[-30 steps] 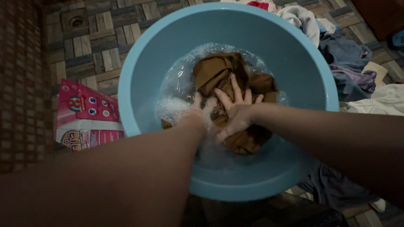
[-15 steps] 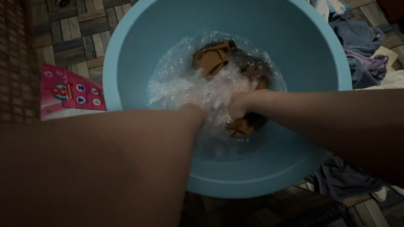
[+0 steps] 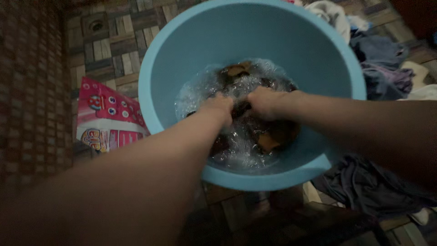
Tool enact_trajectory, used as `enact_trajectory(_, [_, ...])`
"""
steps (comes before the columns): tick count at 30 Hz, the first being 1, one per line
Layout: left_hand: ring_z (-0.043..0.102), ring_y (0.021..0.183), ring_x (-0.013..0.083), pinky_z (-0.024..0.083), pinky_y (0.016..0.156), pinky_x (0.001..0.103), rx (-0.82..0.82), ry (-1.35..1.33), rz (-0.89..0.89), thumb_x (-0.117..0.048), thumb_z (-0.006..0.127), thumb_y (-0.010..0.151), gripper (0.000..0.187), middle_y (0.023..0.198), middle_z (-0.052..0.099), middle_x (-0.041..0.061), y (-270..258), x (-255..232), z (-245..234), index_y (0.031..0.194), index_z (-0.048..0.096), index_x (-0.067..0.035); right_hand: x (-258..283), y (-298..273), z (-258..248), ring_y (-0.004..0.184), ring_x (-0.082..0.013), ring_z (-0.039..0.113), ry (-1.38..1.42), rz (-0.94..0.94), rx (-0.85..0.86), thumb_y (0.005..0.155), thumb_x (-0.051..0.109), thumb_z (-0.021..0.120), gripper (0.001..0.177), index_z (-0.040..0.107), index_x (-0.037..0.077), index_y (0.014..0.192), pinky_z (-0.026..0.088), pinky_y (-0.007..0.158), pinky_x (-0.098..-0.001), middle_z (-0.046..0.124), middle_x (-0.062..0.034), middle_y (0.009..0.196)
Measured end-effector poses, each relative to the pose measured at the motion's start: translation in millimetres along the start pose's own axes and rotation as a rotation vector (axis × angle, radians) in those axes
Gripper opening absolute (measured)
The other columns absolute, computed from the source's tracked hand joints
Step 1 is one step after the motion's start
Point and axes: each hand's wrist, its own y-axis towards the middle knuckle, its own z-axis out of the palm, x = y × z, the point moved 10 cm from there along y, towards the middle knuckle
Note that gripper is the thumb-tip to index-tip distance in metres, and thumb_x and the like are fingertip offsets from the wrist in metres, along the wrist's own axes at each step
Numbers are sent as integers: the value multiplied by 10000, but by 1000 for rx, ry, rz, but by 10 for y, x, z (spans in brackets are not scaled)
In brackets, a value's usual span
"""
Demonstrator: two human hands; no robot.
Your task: The person scrubs brown clothing by hand in a blue basin filled with soapy water while sitting on a tiled floor.
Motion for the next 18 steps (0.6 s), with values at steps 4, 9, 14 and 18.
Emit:
enact_trajectory(4, [594,1320,353,516,1090,479,116,-88,-88,-313,883,698,895,1475,564,137,-343,-90,-553,1483,491,-136,-425,-277,-288,1154,-323,727,171,58,2,931,128,623,461,672,236,1376,573,1043,-425,738,-167,1255])
enact_trajectory(9, [663,1276,329,552,1068,416,39,-314,1,-499,914,530,1023,1408,649,181,-478,-121,-858,1393,615,-39,-590,-665,-317,1248,-292,664,423,175,56,847,65,703,801,451,445,1505,556,1065,-425,623,-100,1411])
enact_trajectory(14, [590,1352,364,538,1081,449,200,-339,62,-569,915,412,1333,1571,466,196,-652,-11,-400,1566,391,-154,30,-607,-49,1390,-325,526,479,24,256,640,168,956,1358,41,534,1576,504,1091,-451,401,-113,1606])
enact_trajectory(18, [261,1487,520,400,1155,574,411,66,-15,-652,930,541,1508,1704,-234,199,-661,-92,9,1666,-38,-383,51,-335,155,1426,-512,357,213,172,388,651,326,983,1535,-216,443,1603,531,1022,-578,55,-219,1685])
